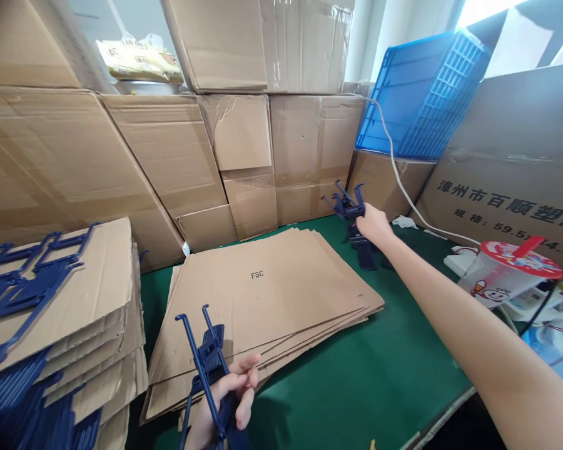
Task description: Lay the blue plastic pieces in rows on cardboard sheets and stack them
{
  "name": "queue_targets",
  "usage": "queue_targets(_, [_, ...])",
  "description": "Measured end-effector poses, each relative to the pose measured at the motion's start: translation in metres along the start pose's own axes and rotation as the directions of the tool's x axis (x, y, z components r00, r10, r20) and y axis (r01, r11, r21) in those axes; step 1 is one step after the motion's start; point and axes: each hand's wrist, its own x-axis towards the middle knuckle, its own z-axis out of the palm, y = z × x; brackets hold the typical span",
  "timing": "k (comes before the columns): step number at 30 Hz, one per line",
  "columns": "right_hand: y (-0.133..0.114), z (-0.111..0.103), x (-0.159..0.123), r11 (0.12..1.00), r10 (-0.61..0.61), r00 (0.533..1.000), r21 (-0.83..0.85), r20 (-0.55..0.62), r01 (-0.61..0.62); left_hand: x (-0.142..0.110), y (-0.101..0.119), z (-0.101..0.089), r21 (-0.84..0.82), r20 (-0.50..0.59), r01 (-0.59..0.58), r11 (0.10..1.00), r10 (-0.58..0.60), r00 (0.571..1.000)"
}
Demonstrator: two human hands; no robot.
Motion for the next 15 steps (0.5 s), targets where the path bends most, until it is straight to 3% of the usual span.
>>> queue_targets(2, [-0.030,0.001,-0.030,0.961,-0.004,0.987,0.273,0.158,-0.040,-0.001,0.006,0.001,0.005,-0.046,0.001,1.000,0.000,0.999])
queue_targets(4, [-0.056,0.013,-0.072,0.850,-0.076,0.930,0.511,0.360,-0.128,-0.003,0.011,0.004,-0.027,-0.047,0.000,1.000,-0.001,0.999])
queue_targets(8, [-0.093,0.046,-0.166,0.725,-0.247,0.736,0.624,0.630,-0.292,-0.004,0.015,0.012,-0.102,-0.064,-0.066,0.993,0.060,0.996])
queue_targets(11, [-0.108,0.061,-0.217,0.616,-0.375,0.578,0.661,0.725,-0.429,-0.004,0.013,0.018,-0.133,-0.205,-0.119,0.984,0.090,0.975])
queue_targets(13, [-0.115,0.066,-0.236,0.585,-0.415,0.560,0.681,0.717,-0.440,-0.004,0.013,0.021,-0.155,-0.312,-0.123,0.980,0.069,0.948])
queue_targets(15, [-0.120,0.068,-0.247,0.603,-0.430,0.612,0.716,0.664,-0.353,-0.005,0.015,0.024,-0.177,-0.362,-0.103,0.979,0.032,0.931])
